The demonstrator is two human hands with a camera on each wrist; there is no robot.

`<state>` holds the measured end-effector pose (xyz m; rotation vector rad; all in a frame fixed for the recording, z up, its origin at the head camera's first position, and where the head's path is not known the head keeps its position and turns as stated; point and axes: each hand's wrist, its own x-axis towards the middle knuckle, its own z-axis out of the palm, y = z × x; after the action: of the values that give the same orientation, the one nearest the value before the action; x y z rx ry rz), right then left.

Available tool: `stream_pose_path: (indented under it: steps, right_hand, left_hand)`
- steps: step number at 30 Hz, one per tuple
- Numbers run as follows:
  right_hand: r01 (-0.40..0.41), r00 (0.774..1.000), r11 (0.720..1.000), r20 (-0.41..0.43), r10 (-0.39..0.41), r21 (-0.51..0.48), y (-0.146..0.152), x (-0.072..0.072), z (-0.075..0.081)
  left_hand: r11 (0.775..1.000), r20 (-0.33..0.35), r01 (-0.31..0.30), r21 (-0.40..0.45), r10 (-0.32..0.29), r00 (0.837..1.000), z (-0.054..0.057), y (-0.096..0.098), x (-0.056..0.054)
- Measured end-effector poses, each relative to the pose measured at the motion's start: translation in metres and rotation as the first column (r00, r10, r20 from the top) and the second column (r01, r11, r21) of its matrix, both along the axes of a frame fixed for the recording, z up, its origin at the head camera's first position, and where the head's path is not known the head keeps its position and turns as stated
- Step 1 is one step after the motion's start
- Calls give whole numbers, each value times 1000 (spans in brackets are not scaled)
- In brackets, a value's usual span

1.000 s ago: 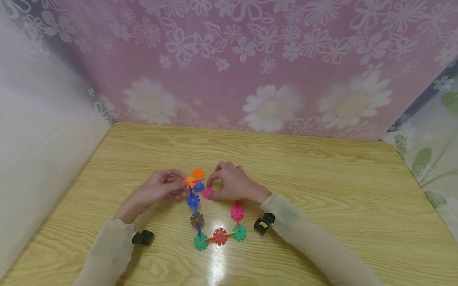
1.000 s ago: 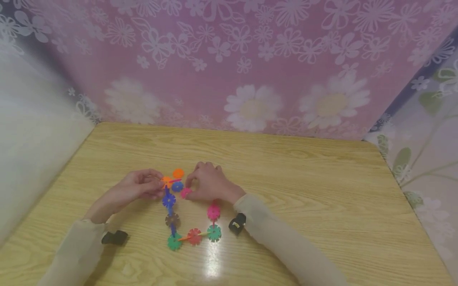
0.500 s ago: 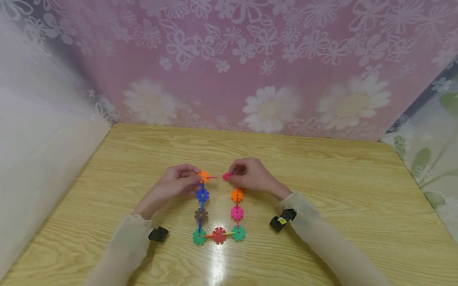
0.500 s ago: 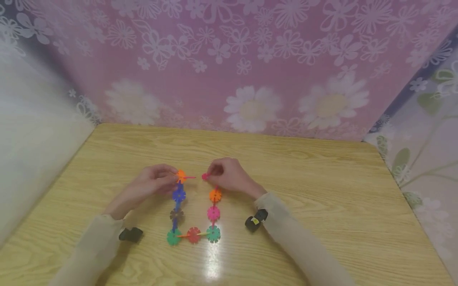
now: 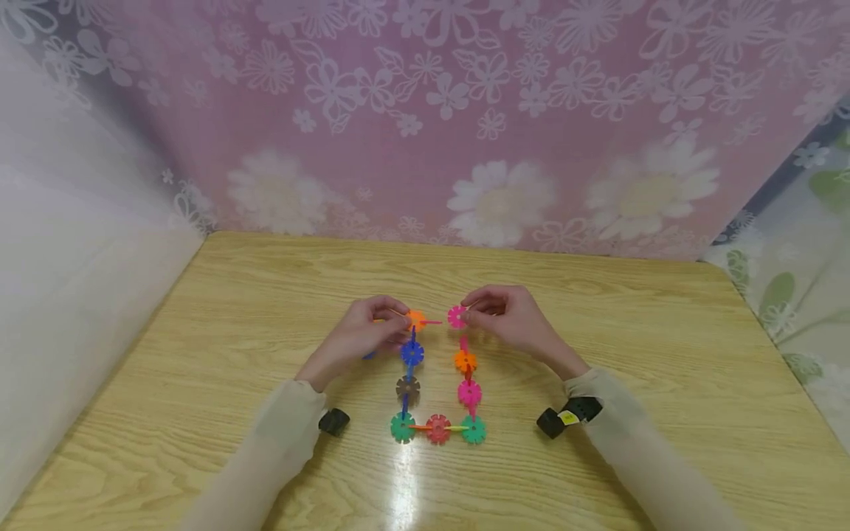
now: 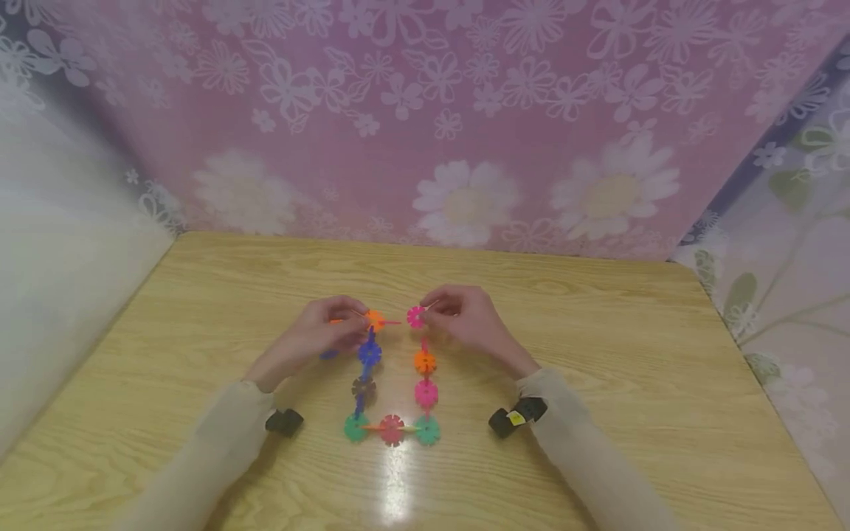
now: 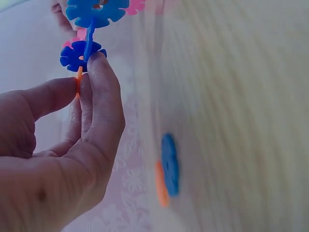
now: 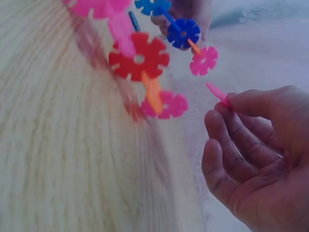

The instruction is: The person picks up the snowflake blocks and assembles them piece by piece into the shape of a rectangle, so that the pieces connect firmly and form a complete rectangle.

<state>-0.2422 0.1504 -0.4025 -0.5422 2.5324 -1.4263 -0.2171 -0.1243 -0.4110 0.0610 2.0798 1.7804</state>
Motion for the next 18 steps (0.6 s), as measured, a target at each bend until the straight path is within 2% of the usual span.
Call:
stream_pose_path:
  steps: [7,18]
  right_hand:
    - [29,993,995,117,-18,-94,13,1,-2]
    - [63,976,981,214,-23,-182,11,2,-7]
  left_hand:
    - [1000,9,3,13,-3,1000,4,17,-6]
    - [1000,8,16,27,-16,1000,1,19,-4]
